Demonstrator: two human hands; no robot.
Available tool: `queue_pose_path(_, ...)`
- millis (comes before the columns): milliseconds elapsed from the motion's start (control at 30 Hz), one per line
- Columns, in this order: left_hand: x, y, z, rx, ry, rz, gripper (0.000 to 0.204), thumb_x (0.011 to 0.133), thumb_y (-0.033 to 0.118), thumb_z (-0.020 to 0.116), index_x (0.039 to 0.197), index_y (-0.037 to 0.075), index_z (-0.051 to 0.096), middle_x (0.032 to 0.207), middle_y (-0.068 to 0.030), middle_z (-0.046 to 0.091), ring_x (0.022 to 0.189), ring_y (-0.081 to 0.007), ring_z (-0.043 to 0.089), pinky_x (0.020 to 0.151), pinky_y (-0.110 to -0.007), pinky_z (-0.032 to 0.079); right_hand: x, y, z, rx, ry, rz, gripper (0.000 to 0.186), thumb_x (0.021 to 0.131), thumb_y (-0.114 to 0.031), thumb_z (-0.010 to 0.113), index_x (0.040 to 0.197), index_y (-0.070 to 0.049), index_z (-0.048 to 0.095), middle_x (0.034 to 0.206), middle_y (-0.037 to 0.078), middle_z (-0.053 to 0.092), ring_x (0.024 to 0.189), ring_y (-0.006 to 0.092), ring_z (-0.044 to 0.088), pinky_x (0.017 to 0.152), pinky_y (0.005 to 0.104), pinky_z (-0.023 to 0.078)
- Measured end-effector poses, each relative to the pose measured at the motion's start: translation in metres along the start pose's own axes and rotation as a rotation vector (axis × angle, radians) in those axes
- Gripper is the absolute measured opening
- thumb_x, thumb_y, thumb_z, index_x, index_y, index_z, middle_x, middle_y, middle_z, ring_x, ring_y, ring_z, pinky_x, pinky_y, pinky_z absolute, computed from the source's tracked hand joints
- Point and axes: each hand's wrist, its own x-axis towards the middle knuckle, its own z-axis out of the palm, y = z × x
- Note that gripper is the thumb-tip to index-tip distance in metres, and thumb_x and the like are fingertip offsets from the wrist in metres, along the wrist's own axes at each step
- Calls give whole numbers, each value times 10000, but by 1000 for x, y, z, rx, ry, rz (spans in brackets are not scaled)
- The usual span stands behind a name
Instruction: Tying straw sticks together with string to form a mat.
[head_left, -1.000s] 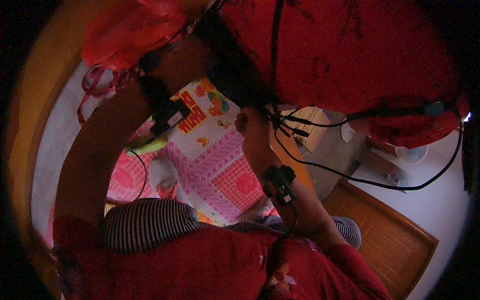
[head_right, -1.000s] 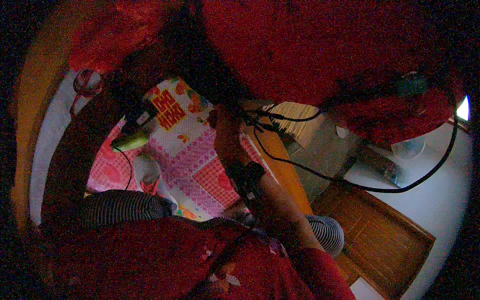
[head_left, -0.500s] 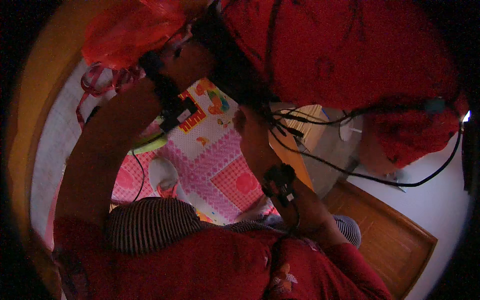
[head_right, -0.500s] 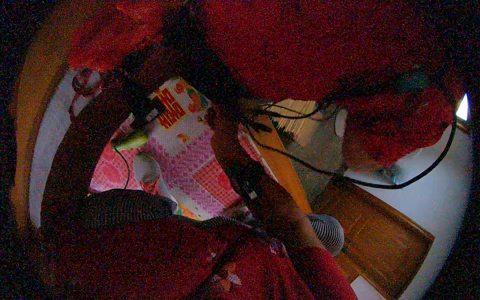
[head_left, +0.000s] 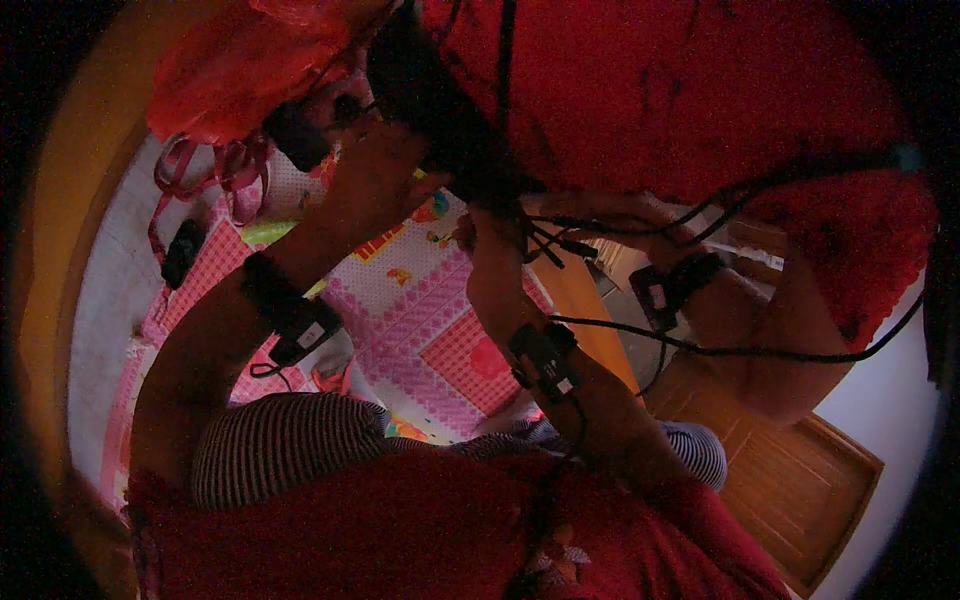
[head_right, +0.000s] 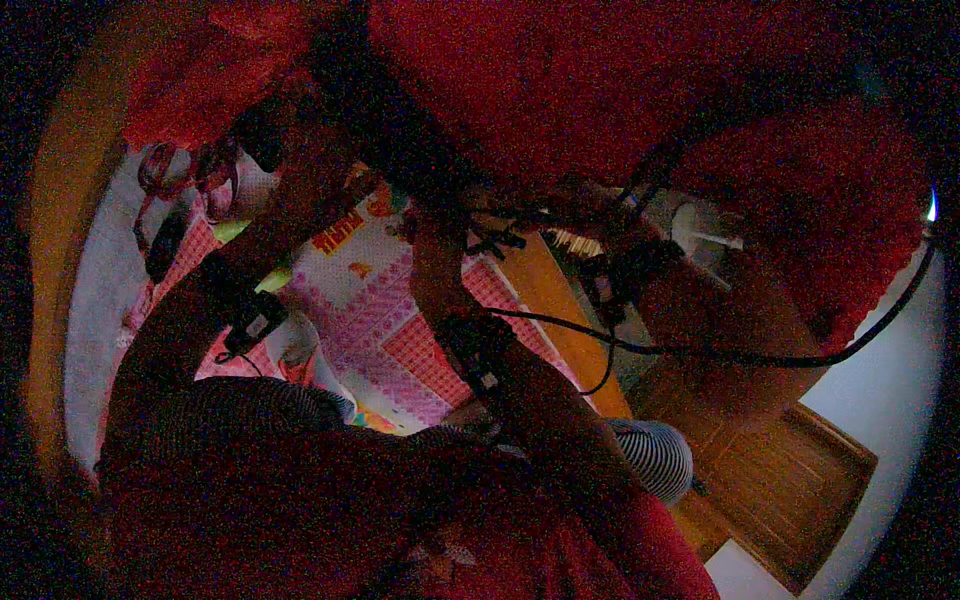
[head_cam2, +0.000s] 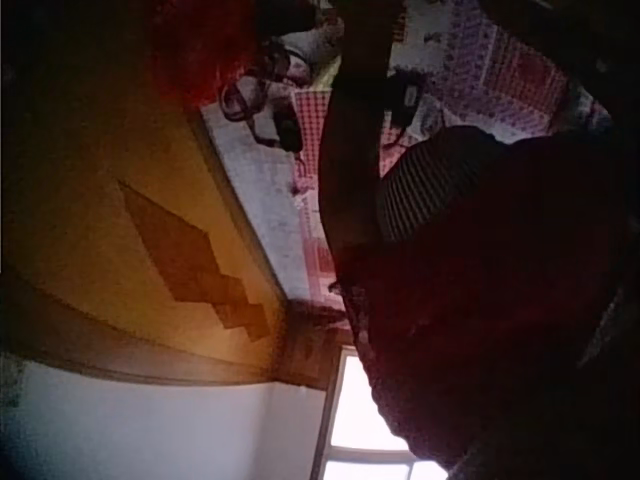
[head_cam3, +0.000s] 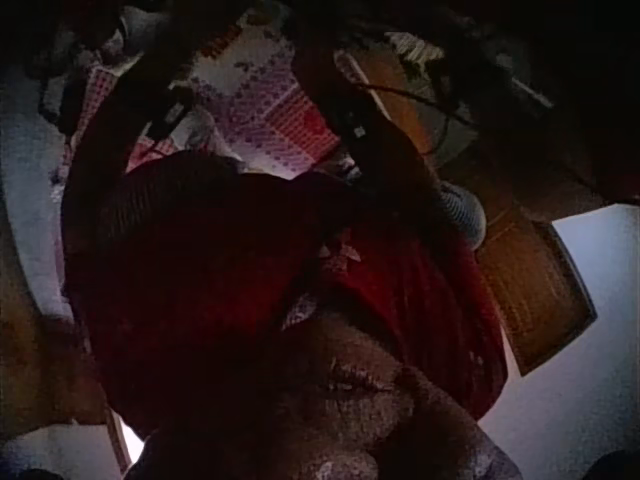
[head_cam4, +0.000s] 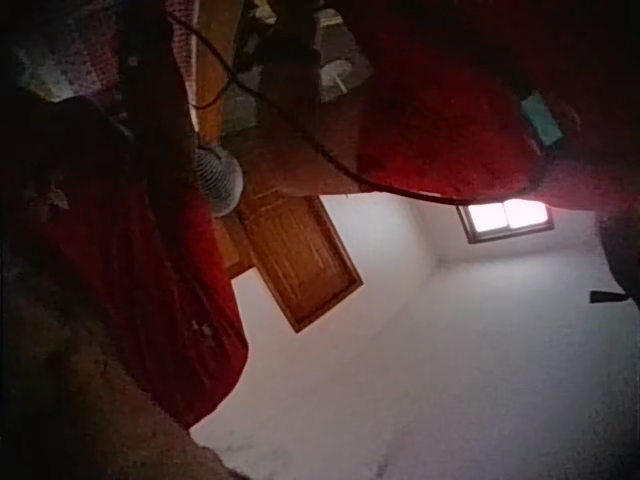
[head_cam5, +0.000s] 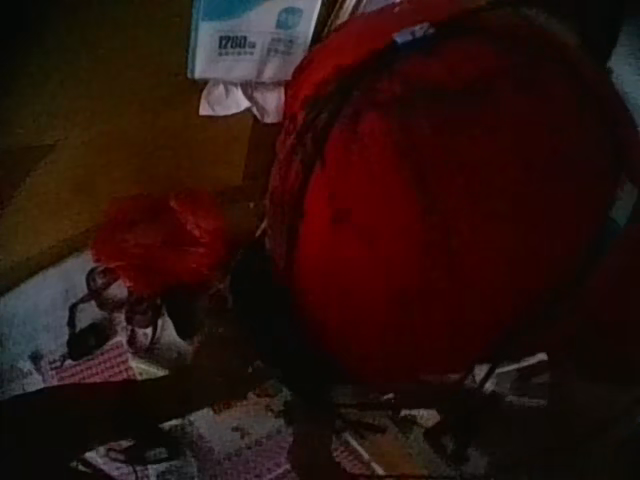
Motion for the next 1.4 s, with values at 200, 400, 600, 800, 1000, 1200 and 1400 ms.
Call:
queue_pose_path(200,13,3,18,-181,-32,-89,356,755,411,632,872,75,633,864,-106,598,858,-271,574,664,-438,425,-8,-4,3,7,24,-24,136,838,-196,572,800,-72,530,708,24,526,606,104,492,560,239,406)
queue_pose_path(400,7,10,21,-215,-39,-138,360,760,395,626,913,70,622,885,-111,594,855,-278,573,675,-437,427,2,-8,2,25,46,95,118,820,-181,595,829,-75,545,704,20,532,590,108,495,553,238,413)
queue_pose_path(600,8,12,12,-109,-248,-43,318,765,286,624,964,40,593,925,-122,589,902,-294,563,775,-457,431,1,-14,3,73,78,98,151,820,-189,613,892,-65,566,759,41,577,636,129,541,578,242,449)
queue_pose_path(800,-6,-2,21,-267,73,109,378,712,103,637,1074,39,551,1068,-140,561,1019,-317,528,881,-423,420,-23,48,-25,-53,-406,77,190,873,-185,562,1026,-73,568,920,57,608,823,172,590,676,296,485)
queue_pose_path(1000,-8,-5,0,-292,149,46,383,706,21,610,1081,50,537,1065,-137,555,1019,-318,522,872,-426,417,27,100,-123,-437,-584,-20,200,908,-202,505,1061,-82,551,943,48,605,897,183,587,739,318,484)
queue_pose_path(1200,-22,-9,35,-512,174,-52,278,773,7,576,1048,42,548,1019,-127,567,952,-305,554,817,-393,455,66,78,-158,197,-325,18,209,836,-213,599,969,-52,584,901,58,612,797,220,580,705,342,472)
queue_pose_path(1400,-29,-7,46,-806,41,-269,211,870,82,545,1076,36,534,1010,-101,581,917,-184,587,783,-305,478,46,5,-114,-557,-264,-491,214,833,-206,594,970,-42,585,911,69,614,804,231,581,716,350,471)
